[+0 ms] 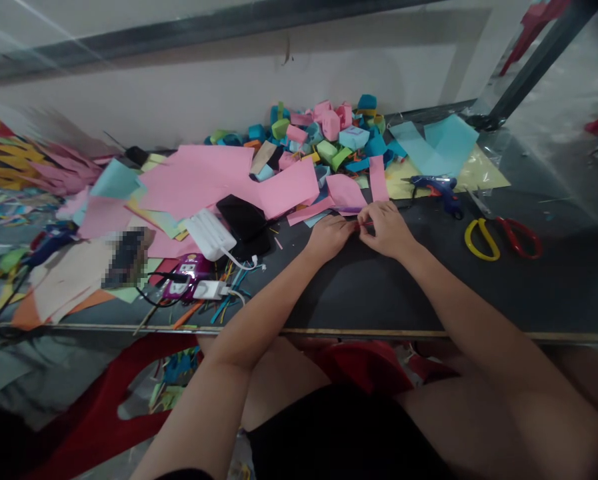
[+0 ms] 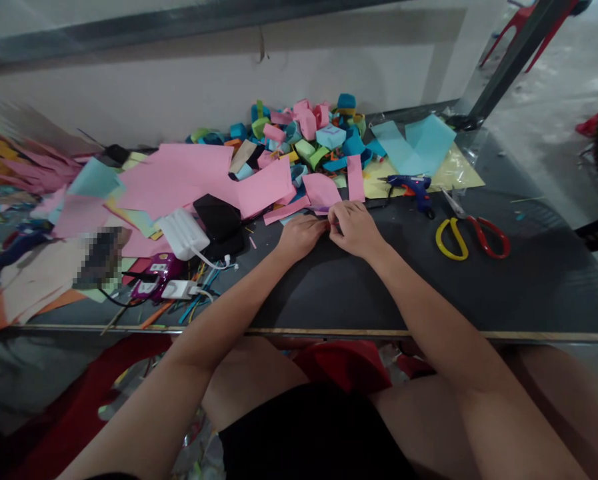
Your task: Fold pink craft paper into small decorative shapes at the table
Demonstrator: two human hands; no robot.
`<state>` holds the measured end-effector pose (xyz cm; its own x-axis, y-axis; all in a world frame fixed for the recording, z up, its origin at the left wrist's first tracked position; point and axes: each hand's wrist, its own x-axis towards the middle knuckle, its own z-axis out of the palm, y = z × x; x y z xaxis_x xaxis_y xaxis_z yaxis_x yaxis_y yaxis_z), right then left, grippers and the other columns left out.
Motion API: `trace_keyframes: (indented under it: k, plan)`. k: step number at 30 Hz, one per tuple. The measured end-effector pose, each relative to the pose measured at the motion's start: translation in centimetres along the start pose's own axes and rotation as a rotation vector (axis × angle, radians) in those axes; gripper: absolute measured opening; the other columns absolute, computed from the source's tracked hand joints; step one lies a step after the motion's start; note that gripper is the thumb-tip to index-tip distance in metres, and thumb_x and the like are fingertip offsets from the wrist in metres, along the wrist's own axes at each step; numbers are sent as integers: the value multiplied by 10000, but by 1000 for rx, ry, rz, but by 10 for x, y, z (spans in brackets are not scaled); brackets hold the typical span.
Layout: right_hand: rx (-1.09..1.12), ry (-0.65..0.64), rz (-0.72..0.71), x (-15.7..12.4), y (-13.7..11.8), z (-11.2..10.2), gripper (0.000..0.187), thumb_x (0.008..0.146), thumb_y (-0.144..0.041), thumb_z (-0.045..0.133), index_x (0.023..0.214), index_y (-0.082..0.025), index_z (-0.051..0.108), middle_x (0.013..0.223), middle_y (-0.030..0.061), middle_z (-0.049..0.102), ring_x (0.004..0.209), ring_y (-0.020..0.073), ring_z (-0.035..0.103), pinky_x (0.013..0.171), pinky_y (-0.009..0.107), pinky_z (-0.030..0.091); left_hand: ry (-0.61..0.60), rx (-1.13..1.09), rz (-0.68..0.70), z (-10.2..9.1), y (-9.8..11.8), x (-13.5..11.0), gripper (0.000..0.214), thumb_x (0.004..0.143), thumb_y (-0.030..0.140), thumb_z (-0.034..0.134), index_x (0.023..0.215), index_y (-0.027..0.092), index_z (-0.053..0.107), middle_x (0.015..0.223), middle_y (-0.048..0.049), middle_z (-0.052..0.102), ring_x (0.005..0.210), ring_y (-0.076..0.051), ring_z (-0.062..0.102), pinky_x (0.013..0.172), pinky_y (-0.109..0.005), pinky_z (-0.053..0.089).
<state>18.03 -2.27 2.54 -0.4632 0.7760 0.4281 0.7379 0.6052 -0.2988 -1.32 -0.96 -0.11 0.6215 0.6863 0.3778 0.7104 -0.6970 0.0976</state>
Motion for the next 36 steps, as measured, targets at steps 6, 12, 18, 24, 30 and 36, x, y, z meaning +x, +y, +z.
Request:
trace_keyframes:
  k: [6, 12, 18, 24, 30, 36]
  plan:
    - [1, 26, -87, 2, 5, 7, 163, 782, -116, 490, 878, -240, 444, 884, 88, 622, 903, 274, 557, 877, 425, 406, 131, 88, 66, 6, -5, -1, 272, 1023, 191, 482, 941, 152, 739, 766, -79, 719, 776, -188, 680, 722, -315, 488]
    - [-4, 72, -122, 2, 7, 9, 204, 780, -106, 480, 825, -259, 352, 834, 67, 600, 844, 252, 543, 847, 409, 410, 264, 180, 126, 7, -5, 0, 329, 1029, 214, 480, 803, 155, 712, 674, -55, 679, 698, -179, 667, 650, -305, 467]
    - [-36, 70, -109, 0, 14, 5, 204, 776, -116, 485, 820, -261, 348, 848, 67, 608, 853, 247, 542, 850, 406, 406, 283, 206, 139, 1, -7, 0, 318, 1041, 257, 484, 855, 172, 728, 706, -45, 699, 715, -170, 669, 662, -298, 479]
    - [-84, 86, -71, -2, 31, 1, 213, 754, -120, 490, 835, -259, 351, 845, 70, 606, 851, 262, 546, 845, 424, 411, 264, 168, 114, -5, -16, -2, 373, 1059, 251, 425, 862, 173, 732, 701, -52, 689, 724, -168, 659, 662, -303, 473]
    - [-64, 159, 33, -5, 48, -3, 245, 750, -115, 512, 863, -262, 352, 869, 67, 609, 859, 265, 561, 870, 452, 422, 188, 97, 35, -5, -25, -3, 309, 1046, 287, 474, 884, 191, 719, 759, -54, 721, 769, -172, 675, 692, -317, 480]
    - [-33, 216, 78, -6, 56, -1, 233, 759, -130, 508, 881, -264, 362, 889, 67, 615, 883, 263, 571, 875, 458, 440, 169, 66, 20, -4, -27, -5, 258, 1027, 238, 481, 904, 197, 704, 785, -50, 733, 785, -169, 684, 713, -308, 505]
